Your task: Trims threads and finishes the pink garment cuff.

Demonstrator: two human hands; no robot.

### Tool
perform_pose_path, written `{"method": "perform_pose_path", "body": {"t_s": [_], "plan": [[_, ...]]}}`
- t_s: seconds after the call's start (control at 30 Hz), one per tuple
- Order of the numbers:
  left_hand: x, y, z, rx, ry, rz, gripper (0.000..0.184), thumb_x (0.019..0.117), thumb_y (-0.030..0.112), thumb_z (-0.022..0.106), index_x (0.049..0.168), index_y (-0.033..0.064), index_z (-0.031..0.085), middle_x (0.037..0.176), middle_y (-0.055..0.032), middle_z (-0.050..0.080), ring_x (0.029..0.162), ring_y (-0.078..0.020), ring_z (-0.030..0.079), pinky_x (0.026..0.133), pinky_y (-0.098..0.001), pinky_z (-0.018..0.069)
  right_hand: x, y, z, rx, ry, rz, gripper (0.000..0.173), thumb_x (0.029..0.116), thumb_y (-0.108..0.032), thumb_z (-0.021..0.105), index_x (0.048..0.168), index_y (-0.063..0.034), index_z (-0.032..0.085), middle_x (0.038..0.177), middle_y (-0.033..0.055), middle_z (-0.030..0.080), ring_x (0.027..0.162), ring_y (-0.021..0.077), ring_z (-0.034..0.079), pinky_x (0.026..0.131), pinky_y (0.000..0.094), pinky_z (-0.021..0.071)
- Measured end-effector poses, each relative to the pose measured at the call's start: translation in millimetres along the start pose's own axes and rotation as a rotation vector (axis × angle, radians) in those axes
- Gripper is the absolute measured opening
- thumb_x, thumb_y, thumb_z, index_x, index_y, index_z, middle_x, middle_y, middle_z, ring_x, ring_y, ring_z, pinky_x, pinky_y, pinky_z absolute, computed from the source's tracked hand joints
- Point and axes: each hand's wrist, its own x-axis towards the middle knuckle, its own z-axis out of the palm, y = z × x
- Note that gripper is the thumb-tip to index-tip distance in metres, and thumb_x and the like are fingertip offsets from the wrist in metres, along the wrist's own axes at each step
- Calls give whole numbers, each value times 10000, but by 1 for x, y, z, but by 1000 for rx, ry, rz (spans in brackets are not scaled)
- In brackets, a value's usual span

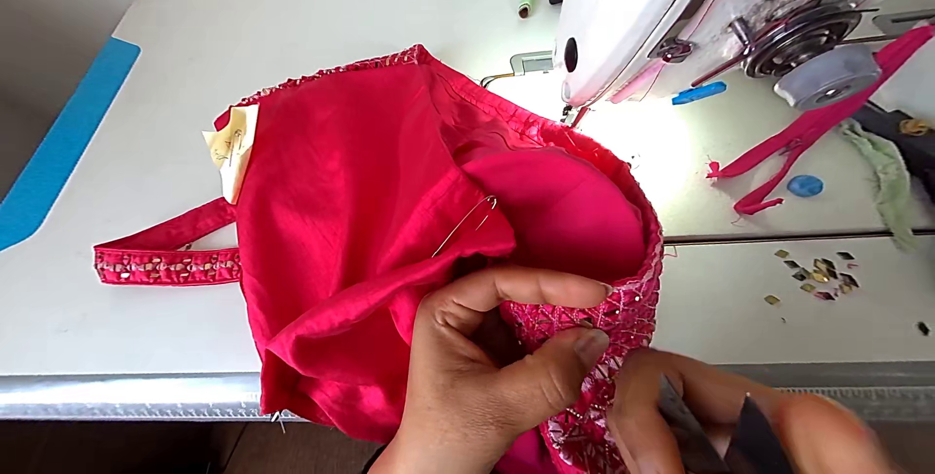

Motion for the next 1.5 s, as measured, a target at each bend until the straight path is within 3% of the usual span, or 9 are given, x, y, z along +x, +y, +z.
{"method": "perform_pose_path", "body": {"t_s": [0.1,0.23,0.47,0.93,1.2,1.27,1.37,1.43,1.5], "plan": [[0,-1,1,43,-8,19,223,889,-23,723,1094,57,756,969,-23,762,852,-25,710,774,-194,598,-2,5,0,-398,217,-244,338,1052,-484,507,1141,-186,641,719,-143,533,590,-79,476,523,99,390],[-1,-2,3,134,-12,47,207,873,-32,732,1061,51,757,953,-19,758,843,-27,711,760,-195,605,1,6,-2,-1204,491,-560,166,1024,-270,632,1094,-120,645,771,-65,587,661,-87,510,602,49,407],[-2,-3,5,347,-11,95,302,854,16,749,1154,52,753,1004,-28,764,898,-59,720,810,-226,613,6,12,-11,-1879,509,-776,155,1029,-182,588,1091,-114,713,917,51,675,738,144,556,635,216,416],[-2,-6,6,423,-44,136,443,842,33,766,1263,60,630,930,-1,740,826,-42,709,754,-196,610,14,23,-19,-1997,560,-797,147,1050,-172,495,1071,-89,614,860,74,578,712,179,519,588,257,379],[0,-4,4,370,-64,123,285,898,23,744,1166,62,657,989,-24,719,861,-77,707,771,-226,619,0,8,-23,-1484,692,-611,203,1077,-302,475,1078,-161,621,868,-64,564,710,-72,499,611,86,387],[0,-3,3,354,-69,116,217,912,19,730,1120,51,678,992,-30,730,861,-79,710,772,-227,619,-15,-6,-38,-1611,791,-539,225,1064,-237,483,1057,-70,633,814,1,552,664,-11,470,576,147,364],[0,-2,3,326,-68,101,202,929,35,714,1128,51,685,1000,-25,731,872,-65,705,783,-215,611,-34,-21,-60,-1865,1012,-330,316,1037,-180,495,1041,91,659,827,211,601,670,236,531,559,372,408],[0,-1,4,289,-59,90,170,958,55,680,1128,57,691,992,-15,725,864,-41,694,771,-192,597,-42,-26,-69,-1910,1128,-222,354,1031,-195,497,1048,116,665,890,287,622,752,356,592,615,479,459],[0,-1,3,260,-59,87,153,980,43,636,1120,47,697,978,-20,723,853,-36,688,763,-189,589,-46,-29,-72,-1887,1186,-196,341,1028,-201,519,1038,108,663,929,294,632,810,375,610,664,493,478]]}}
